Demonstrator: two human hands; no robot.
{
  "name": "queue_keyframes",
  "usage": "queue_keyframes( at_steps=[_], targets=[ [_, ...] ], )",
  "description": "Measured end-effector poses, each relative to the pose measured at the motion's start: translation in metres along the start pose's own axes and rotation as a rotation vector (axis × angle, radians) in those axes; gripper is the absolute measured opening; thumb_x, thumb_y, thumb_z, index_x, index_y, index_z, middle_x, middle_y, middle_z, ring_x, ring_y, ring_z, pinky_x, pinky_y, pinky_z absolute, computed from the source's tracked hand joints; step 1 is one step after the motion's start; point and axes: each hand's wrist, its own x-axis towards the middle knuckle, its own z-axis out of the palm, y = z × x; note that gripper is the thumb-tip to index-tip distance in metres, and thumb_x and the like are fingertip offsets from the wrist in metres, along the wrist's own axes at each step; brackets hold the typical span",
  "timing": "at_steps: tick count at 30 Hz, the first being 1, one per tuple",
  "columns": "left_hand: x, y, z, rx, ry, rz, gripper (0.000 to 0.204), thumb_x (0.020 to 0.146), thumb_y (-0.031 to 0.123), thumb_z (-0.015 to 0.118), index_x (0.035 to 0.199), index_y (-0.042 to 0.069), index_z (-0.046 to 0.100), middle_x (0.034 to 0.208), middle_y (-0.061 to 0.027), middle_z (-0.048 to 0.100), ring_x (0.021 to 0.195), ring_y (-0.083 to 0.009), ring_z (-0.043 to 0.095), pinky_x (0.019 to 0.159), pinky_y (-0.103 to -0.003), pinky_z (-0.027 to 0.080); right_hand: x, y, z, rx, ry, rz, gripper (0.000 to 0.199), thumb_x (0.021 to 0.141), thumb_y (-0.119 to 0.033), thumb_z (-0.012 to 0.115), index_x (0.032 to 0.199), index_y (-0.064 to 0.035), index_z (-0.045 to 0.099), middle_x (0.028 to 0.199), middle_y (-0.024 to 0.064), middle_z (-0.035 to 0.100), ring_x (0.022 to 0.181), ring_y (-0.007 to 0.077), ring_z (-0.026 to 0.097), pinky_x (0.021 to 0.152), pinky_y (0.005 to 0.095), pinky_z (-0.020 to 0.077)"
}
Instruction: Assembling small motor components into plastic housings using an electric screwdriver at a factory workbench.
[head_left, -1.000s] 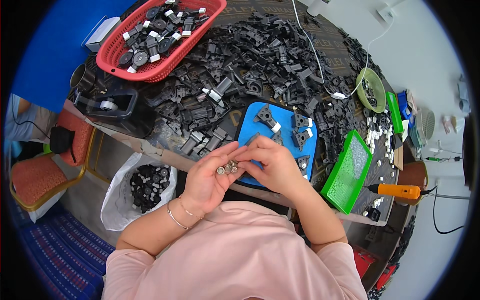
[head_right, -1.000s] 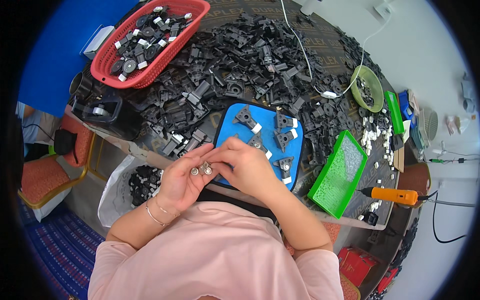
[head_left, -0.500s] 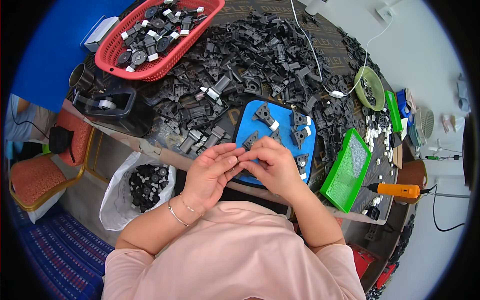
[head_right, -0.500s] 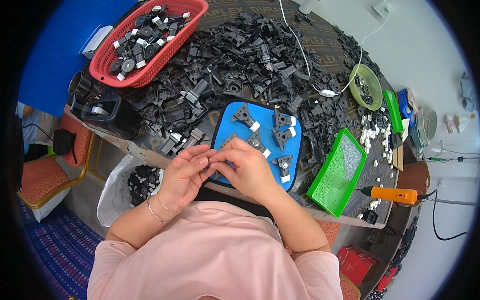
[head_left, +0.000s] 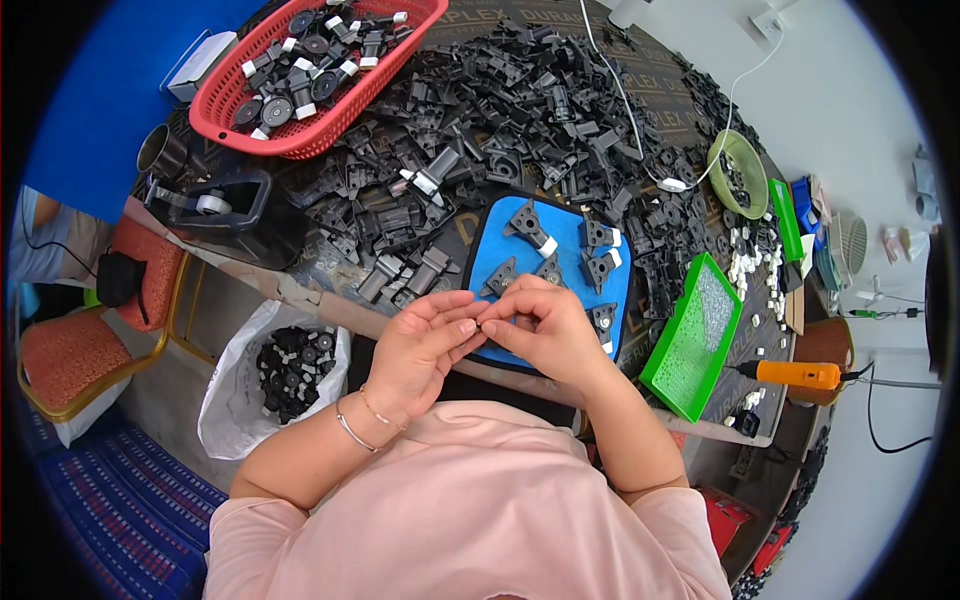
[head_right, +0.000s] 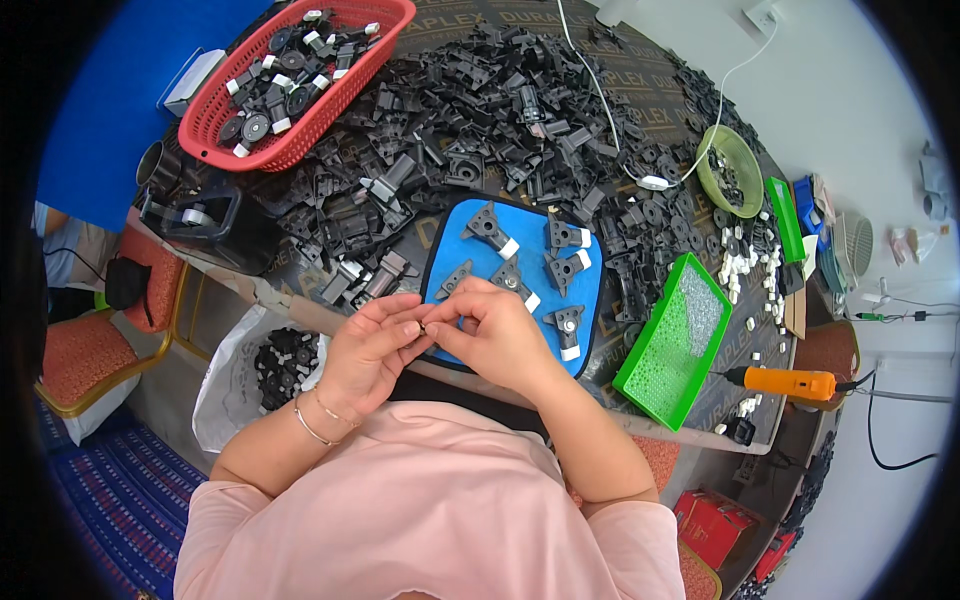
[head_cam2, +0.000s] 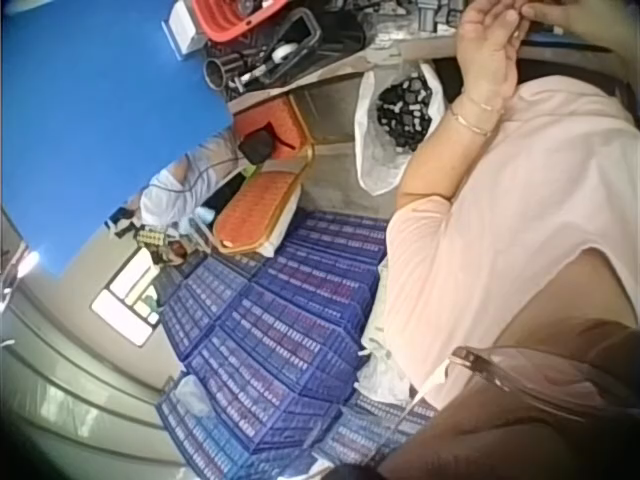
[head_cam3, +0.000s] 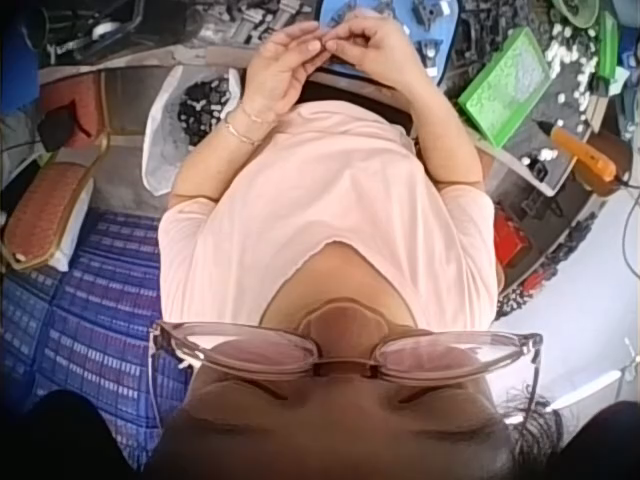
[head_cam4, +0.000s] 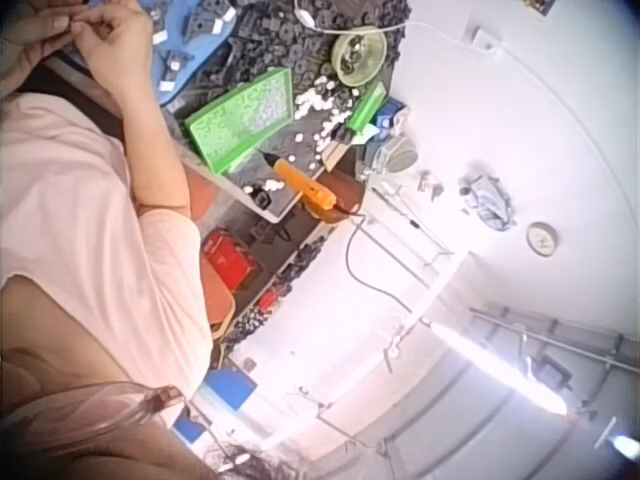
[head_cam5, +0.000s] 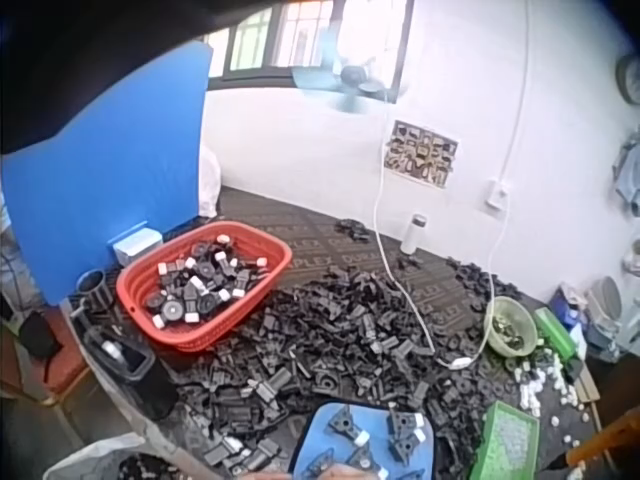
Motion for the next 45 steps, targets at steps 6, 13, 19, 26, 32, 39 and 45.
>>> queue_keyframes(
  at_steps=[6, 13, 19, 26, 32, 39, 45],
  targets=[
    [0.0, 0.004, 0.001, 0.05, 0.025, 0.032, 0.028, 0.089, -0.002, 0.059, 0.116, 0.002, 0.056, 0.114, -0.0144, 0.063, 0.106, -0.0227, 0.062, 0.095, -0.034, 0.051, 0.001, 0.003, -0.003, 0.0, 0.162, 0.032, 0.004, 0.077, -0.004, 0.072, 0.081, -0.0033, 0.07, 0.078, -0.0007, 0.056, 0.061, 0.0052, 0.044, 0.055, 0.02, 0.0359],
    [0.004, 0.016, -0.003, 0.05, 0.017, 0.108, 0.029, 0.089, -0.003, 0.058, 0.117, 0.002, 0.054, 0.116, -0.015, 0.062, 0.105, -0.0237, 0.062, 0.093, -0.033, 0.051, -0.003, 0.014, -0.006, -0.378, 0.014, 0.034, 0.012, 0.068, -0.011, 0.075, 0.077, -0.0051, 0.071, 0.073, 0.0068, 0.059, 0.063, 0.0191, 0.056, 0.057, 0.0299, 0.045],
    [0.004, 0.016, -0.002, 0.042, 0.026, 0.091, 0.03, 0.089, -0.003, 0.058, 0.118, 0.002, 0.053, 0.117, -0.0151, 0.061, 0.107, -0.024, 0.061, 0.095, -0.033, 0.051, -0.003, 0.013, -0.004, -0.419, 0.087, 0.045, 0.013, 0.066, -0.012, 0.075, 0.078, -0.0063, 0.071, 0.076, 0.0082, 0.062, 0.067, 0.0213, 0.059, 0.06, 0.0316, 0.0478],
    [0.005, 0.014, -0.001, 0.032, 0.03, 0.08, 0.03, 0.089, -0.003, 0.059, 0.118, 0.001, 0.053, 0.117, -0.0153, 0.061, 0.108, -0.0243, 0.061, 0.095, -0.034, 0.051, -0.004, 0.011, -0.002, -0.443, 0.095, 0.023, 0.015, 0.066, -0.013, 0.077, 0.078, -0.0071, 0.071, 0.077, 0.0077, 0.061, 0.065, 0.022, 0.058, 0.06, 0.032, 0.0479],
    [0.007, 0.015, 0.0, 0.032, 0.038, 0.069, 0.03, 0.089, -0.002, 0.059, 0.118, 0.001, 0.054, 0.117, -0.0152, 0.061, 0.108, -0.0245, 0.061, 0.095, -0.034, 0.051, -0.003, 0.011, -0.004, -0.421, 0.088, 0.006, 0.015, 0.067, -0.012, 0.077, 0.079, -0.0075, 0.07, 0.077, 0.0059, 0.059, 0.063, 0.0192, 0.055, 0.058, 0.0302, 0.0458],
    [0.011, 0.014, 0.003, 0.028, 0.017, 0.025, 0.029, 0.09, -0.001, 0.058, 0.118, 0.002, 0.054, 0.118, -0.0152, 0.061, 0.108, -0.0233, 0.061, 0.095, -0.035, 0.051, 0.007, -0.014, -0.009, -0.167, 0.083, -0.181, 0.017, 0.074, -0.004, 0.075, 0.089, -0.0084, 0.072, 0.079, 0.0015, 0.056, 0.064, 0.0124, 0.052, 0.054, 0.0231, 0.0408],
    [0.016, 0.012, 0.005, 0.054, 0.003, 0.015, 0.028, 0.089, 0.001, 0.06, 0.117, 0.003, 0.056, 0.116, -0.0147, 0.062, 0.108, -0.0232, 0.061, 0.095, -0.035, 0.05, 0.015, -0.003, -0.01, -0.226, 0.031, -0.197, 0.015, 0.078, -0.004, 0.073, 0.093, -0.0065, 0.072, 0.078, 0.0022, 0.055, 0.068, 0.0124, 0.054, 0.055, 0.023, 0.0416]
  ],
)
